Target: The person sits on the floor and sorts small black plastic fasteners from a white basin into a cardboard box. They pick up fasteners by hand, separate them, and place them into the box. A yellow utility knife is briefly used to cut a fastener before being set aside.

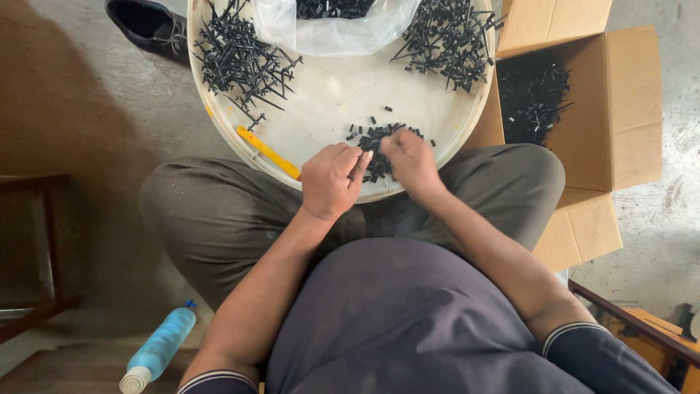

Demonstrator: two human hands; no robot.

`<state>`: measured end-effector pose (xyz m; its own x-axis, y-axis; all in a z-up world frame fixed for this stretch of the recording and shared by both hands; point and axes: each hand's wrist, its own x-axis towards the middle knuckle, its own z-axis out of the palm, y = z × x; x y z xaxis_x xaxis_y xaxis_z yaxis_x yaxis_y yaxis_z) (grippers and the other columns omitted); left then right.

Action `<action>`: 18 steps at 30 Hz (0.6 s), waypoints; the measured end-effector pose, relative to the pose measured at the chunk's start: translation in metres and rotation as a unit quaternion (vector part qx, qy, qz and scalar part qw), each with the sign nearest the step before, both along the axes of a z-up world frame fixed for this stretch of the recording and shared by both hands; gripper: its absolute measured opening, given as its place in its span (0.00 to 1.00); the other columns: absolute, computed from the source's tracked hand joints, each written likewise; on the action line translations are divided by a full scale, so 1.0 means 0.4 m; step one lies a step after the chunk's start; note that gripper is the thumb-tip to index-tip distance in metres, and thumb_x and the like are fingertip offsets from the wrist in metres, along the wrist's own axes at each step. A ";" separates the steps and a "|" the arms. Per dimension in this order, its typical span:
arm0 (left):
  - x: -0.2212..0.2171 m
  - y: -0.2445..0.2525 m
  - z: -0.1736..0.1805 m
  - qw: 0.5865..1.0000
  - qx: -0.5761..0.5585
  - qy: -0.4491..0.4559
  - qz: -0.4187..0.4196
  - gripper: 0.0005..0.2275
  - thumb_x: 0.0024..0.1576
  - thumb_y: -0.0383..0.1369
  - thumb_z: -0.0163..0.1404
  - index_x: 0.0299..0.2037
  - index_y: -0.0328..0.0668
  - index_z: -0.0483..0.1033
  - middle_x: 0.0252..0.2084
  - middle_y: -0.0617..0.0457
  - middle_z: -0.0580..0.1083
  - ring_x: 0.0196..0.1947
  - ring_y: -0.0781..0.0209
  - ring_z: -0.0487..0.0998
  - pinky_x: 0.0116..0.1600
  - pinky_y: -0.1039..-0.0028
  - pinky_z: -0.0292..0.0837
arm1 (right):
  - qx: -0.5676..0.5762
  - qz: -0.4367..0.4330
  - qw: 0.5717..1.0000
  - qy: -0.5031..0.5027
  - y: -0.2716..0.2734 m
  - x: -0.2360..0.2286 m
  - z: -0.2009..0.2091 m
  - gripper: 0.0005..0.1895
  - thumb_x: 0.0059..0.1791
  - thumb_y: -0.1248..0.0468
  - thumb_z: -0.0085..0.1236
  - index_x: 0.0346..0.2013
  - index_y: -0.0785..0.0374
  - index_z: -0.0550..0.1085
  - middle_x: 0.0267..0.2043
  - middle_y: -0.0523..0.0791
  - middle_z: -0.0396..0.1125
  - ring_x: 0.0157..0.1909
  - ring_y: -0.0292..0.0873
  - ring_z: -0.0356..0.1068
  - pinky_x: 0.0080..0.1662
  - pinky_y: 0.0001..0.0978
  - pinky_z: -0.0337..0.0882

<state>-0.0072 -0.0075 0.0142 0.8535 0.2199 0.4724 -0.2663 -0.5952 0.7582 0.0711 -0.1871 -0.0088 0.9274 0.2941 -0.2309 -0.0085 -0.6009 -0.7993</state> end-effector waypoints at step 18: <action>-0.002 -0.003 -0.051 0.992 -0.037 0.112 0.046 0.12 0.61 0.35 0.58 0.28 0.40 0.71 0.25 0.48 0.71 0.26 0.46 0.71 0.32 0.61 0.65 | -0.047 0.255 0.948 -0.184 0.014 -0.016 0.083 0.08 0.51 0.62 0.60 0.34 0.63 0.73 0.30 0.49 0.69 0.34 0.54 0.71 0.37 0.44 0.69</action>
<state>-0.0078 -0.0087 -0.0061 0.9099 0.3291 0.2526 -0.0326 -0.5504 0.8343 0.0648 -0.1815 0.0246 0.6931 0.7201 0.0327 0.5709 -0.5206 -0.6348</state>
